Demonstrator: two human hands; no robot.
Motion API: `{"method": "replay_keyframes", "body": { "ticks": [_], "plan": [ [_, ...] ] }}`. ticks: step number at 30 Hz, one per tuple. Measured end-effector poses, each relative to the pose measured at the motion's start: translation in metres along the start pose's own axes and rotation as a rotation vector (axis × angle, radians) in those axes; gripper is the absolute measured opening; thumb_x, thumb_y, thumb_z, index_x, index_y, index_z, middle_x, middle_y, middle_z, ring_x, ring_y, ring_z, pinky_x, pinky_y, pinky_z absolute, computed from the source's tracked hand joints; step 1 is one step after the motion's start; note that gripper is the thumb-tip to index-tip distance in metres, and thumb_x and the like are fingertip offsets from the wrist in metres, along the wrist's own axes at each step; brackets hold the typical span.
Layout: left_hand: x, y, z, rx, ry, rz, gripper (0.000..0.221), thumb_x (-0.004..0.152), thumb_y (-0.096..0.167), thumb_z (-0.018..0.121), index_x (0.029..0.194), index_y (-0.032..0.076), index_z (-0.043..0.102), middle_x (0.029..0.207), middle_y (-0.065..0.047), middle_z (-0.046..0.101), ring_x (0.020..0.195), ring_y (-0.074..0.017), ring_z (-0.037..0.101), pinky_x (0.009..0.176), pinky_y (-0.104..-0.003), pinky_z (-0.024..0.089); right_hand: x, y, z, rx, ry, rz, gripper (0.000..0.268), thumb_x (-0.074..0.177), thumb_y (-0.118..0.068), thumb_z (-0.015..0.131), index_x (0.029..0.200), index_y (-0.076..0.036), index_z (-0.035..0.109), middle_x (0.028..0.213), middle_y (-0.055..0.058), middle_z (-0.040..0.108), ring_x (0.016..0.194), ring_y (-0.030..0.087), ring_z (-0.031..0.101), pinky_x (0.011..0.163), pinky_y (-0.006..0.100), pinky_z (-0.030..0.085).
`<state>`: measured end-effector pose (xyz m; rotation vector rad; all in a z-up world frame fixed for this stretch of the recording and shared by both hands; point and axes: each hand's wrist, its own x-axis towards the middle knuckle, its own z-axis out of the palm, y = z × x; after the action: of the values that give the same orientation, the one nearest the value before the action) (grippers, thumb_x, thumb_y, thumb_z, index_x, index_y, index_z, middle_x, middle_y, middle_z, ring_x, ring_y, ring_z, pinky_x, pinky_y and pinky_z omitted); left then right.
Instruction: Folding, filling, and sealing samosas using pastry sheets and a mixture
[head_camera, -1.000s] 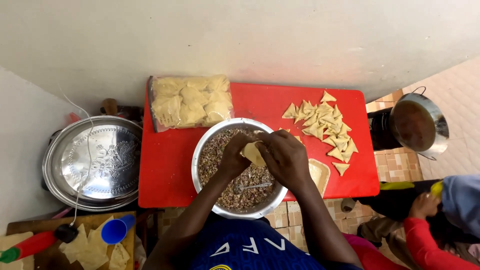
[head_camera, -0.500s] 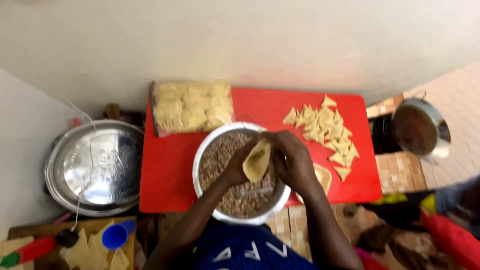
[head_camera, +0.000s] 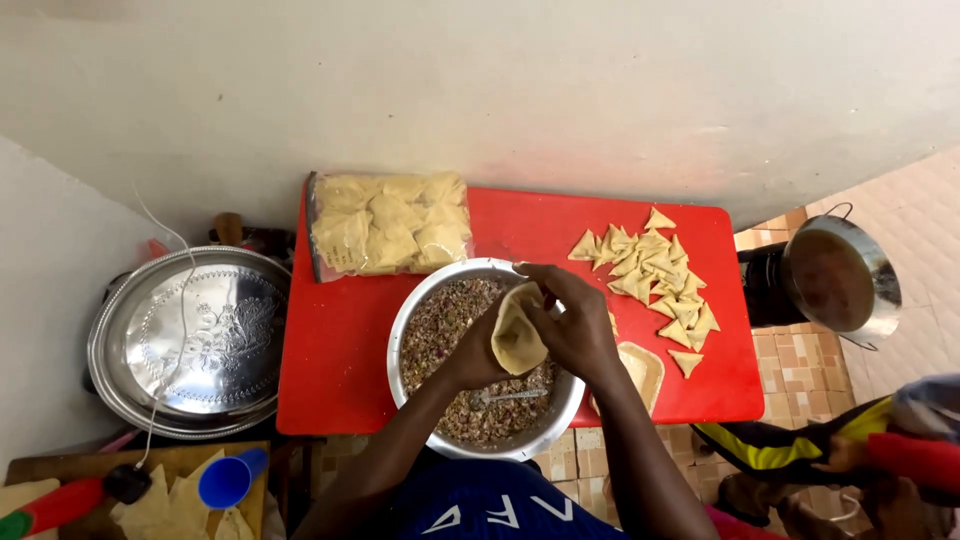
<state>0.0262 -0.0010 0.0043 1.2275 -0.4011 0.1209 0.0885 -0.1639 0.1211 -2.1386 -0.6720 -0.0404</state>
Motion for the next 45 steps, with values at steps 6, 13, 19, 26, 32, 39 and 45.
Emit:
{"method": "replay_keyframes", "body": {
  "ticks": [6,13,19,26,32,39,45],
  "plan": [
    [-0.018,-0.046,-0.004,0.018,0.094,0.013,0.124,0.071,0.026,0.111,0.172,0.003,0.043,0.153,-0.025,0.069,0.135,-0.0322,0.070,0.114,-0.054,0.055,0.012,-0.005,0.008,0.105,0.125,0.043,0.029,0.105,-0.006,0.074,0.129,-0.016,0.087,0.093,0.010,0.080,0.086,0.026,0.076,0.087,0.040,0.062],
    [-0.051,-0.065,-0.043,0.069,0.161,-0.024,0.130,0.071,0.027,0.112,0.177,0.007,0.041,0.166,-0.024,0.061,0.148,-0.0323,0.063,0.123,-0.054,0.049,-0.103,0.167,0.100,-0.117,-0.204,0.176,0.020,0.096,-0.001,0.080,0.114,0.008,0.083,0.089,0.039,0.077,0.084,0.060,0.073,0.080,0.069,0.059],
    [-0.056,-0.059,-0.080,-0.159,0.119,-0.020,0.124,0.070,0.021,0.112,0.172,0.001,0.044,0.154,-0.024,0.069,0.135,-0.0295,0.070,0.118,-0.056,0.055,-0.140,0.192,0.138,-0.784,-0.997,0.118,0.024,0.097,-0.019,0.078,0.110,-0.001,0.086,0.108,0.022,0.080,0.109,0.041,0.081,0.103,0.058,0.063],
    [-0.066,-0.061,-0.091,-0.165,0.109,-0.079,0.119,0.072,0.015,0.109,0.171,0.003,0.044,0.153,-0.022,0.070,0.134,-0.0290,0.071,0.117,-0.054,0.056,-0.116,0.163,0.121,-0.354,-0.934,0.164,0.023,0.103,-0.005,0.066,0.119,-0.005,0.084,0.111,0.027,0.077,0.098,0.053,0.080,0.084,0.062,0.065],
    [-0.071,-0.063,-0.092,-0.159,0.117,-0.105,0.115,0.074,0.010,0.107,0.170,0.004,0.044,0.152,-0.022,0.071,0.133,-0.0285,0.071,0.116,-0.053,0.057,-0.123,0.180,0.140,-0.391,-0.919,0.278,0.034,0.108,-0.009,0.057,0.131,-0.008,0.082,0.118,0.027,0.077,0.106,0.051,0.081,0.087,0.059,0.067],
    [-0.080,-0.065,-0.104,-0.156,0.114,-0.139,0.111,0.076,0.004,0.104,0.170,0.006,0.045,0.151,-0.020,0.072,0.132,-0.0279,0.072,0.115,-0.051,0.058,-0.155,0.204,0.131,0.027,-1.000,0.316,0.026,0.089,-0.005,0.071,0.111,0.001,0.084,0.100,0.033,0.082,0.098,0.058,0.080,0.084,0.063,0.062],
    [-0.085,-0.068,-0.109,-0.173,0.081,-0.162,0.108,0.078,-0.001,0.102,0.169,0.008,0.045,0.150,-0.020,0.073,0.131,-0.0275,0.073,0.114,-0.050,0.059,-0.093,0.106,0.023,0.114,-0.755,0.521,0.027,0.092,-0.005,0.072,0.115,0.003,0.085,0.103,0.035,0.083,0.096,0.051,0.082,0.089,0.057,0.062]
  ]
}}
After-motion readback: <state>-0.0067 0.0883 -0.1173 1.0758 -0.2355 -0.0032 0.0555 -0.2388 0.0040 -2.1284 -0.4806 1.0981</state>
